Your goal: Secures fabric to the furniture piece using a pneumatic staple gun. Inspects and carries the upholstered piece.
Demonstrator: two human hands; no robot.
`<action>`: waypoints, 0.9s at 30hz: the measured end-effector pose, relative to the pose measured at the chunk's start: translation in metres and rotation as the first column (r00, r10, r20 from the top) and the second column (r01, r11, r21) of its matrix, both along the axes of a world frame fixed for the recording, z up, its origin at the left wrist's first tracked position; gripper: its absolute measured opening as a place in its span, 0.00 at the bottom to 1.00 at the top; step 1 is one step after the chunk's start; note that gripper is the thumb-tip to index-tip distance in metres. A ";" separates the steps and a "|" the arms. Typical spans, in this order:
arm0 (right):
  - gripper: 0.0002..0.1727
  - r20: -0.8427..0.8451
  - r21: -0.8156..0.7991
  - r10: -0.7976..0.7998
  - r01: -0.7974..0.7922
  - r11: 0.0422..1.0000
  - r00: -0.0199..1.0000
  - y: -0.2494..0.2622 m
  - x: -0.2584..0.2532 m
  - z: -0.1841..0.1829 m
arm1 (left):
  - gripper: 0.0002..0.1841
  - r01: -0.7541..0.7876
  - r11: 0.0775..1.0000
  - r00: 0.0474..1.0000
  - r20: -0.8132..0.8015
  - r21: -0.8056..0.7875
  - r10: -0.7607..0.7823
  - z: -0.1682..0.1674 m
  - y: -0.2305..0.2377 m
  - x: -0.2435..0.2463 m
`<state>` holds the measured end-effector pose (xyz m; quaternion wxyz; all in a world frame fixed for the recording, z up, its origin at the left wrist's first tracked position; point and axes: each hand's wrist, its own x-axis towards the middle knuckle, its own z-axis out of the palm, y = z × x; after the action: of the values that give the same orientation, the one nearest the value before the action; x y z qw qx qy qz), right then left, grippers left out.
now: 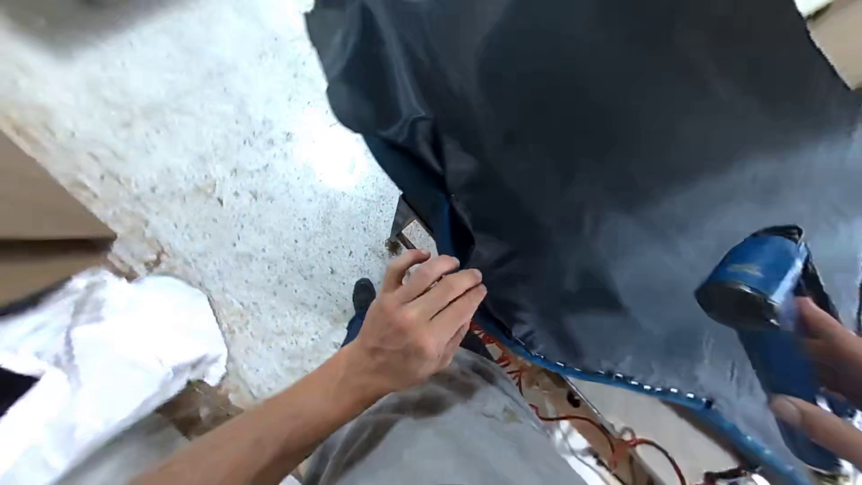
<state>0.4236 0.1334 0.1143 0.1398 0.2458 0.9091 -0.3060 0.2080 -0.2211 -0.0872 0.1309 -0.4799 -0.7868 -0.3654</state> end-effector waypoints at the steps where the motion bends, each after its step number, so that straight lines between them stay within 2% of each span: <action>1: 0.54 -0.042 0.062 -0.079 0.081 0.995 0.996 0.002 0.021 -0.022 | 0.11 0.013 1.000 1.000 0.007 0.001 -0.013 0.006 0.004 -0.005; 3: 0.50 -0.138 0.204 -0.200 0.225 0.953 0.970 0.005 0.050 -0.076 | 0.11 0.098 0.994 0.995 0.017 -0.039 -0.097 0.013 0.011 -0.016; 5: 0.48 -0.224 0.289 -0.299 0.356 0.889 0.928 -0.003 0.057 -0.120 | 0.11 0.233 0.965 0.972 0.015 -0.123 -0.233 0.014 0.017 -0.026; 9: 0.39 -0.282 0.273 -0.499 0.567 0.777 0.820 -0.042 0.044 -0.152 | 0.15 0.459 0.839 0.875 -0.013 -0.292 -0.483 0.012 0.028 -0.033; 12: 0.32 -0.302 0.447 -0.404 0.503 0.740 0.863 -0.069 0.037 -0.145 | 0.15 0.522 0.783 0.818 -0.063 -0.338 -0.572 0.012 0.035 -0.042; 14: 0.22 -0.330 0.525 -0.299 0.437 0.730 0.895 -0.103 0.026 -0.132 | 0.14 0.552 0.767 0.794 -0.074 -0.328 -0.603 0.011 0.036 -0.048; 15: 0.18 -0.369 0.493 -0.255 0.421 0.761 0.894 -0.126 0.015 -0.130 | 0.14 0.566 0.759 0.784 -0.074 -0.322 -0.616 0.010 0.037 -0.050; 17: 0.14 -0.447 0.285 -0.243 0.395 0.873 0.861 -0.167 -0.009 -0.144 | 0.14 0.591 0.744 0.765 -0.076 -0.311 -0.640 0.006 0.038 -0.052; 18: 0.14 -0.470 0.179 -0.254 0.373 0.910 0.846 -0.180 -0.021 -0.155 | 0.14 0.601 0.743 0.759 -0.080 -0.294 -0.646 0.003 0.038 -0.052; 20: 0.15 -0.484 0.107 -0.248 0.338 0.935 0.839 -0.192 -0.036 -0.169 | 0.13 0.608 0.750 0.759 -0.089 -0.259 -0.645 -0.001 0.039 -0.051; 24: 0.17 -0.434 0.144 -0.227 0.316 0.938 0.872 -0.198 -0.049 -0.173 | 0.10 0.581 0.796 0.787 -0.132 -0.167 -0.602 -0.004 0.040 -0.046; 27: 0.08 -0.532 0.314 -0.140 0.348 0.883 0.835 -0.209 -0.056 -0.185 | 0.09 0.569 0.814 0.800 -0.150 -0.119 -0.581 -0.008 0.040 -0.043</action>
<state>0.3678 -0.0753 -0.0710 -0.1913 0.2987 0.9170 -0.1827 0.1649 -0.1810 -0.0949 0.0677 -0.7310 -0.6009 -0.3162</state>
